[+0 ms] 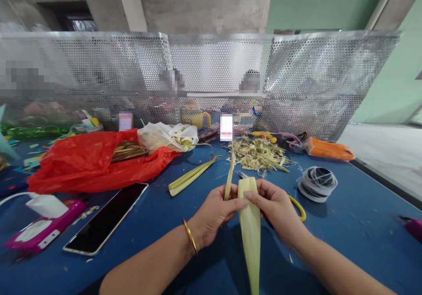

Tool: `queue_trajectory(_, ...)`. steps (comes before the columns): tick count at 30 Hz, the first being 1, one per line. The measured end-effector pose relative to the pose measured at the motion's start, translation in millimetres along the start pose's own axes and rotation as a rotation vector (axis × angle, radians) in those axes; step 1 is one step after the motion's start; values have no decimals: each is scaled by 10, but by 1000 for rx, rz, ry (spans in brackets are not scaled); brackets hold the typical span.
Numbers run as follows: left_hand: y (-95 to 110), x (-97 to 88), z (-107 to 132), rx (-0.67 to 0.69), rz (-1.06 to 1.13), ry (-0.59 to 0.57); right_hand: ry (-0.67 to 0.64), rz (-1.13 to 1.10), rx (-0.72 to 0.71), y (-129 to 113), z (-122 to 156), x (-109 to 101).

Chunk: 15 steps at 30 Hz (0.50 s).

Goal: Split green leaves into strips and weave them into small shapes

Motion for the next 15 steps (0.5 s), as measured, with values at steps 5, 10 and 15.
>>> queue_trajectory(5,-12,-28,-15,-21,-31,47,-28,-144,39,-5,6,7)
queue_trajectory(10,-12,-54,-10,-11,-39,100,-10,-187,72,23,-19,4)
queue_trajectory(15,-38,-84,-37,1,3,82,28,-52,8,62,-70,-15)
Point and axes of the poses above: each hand's wrist, its own z-axis away from the middle knuckle, its own x-axis out of the palm, y = z × x, the point moved 4 cm from there along -z, towards the middle knuckle, and after that the axes turned 1 degree about -x, right-handed, at the moved point
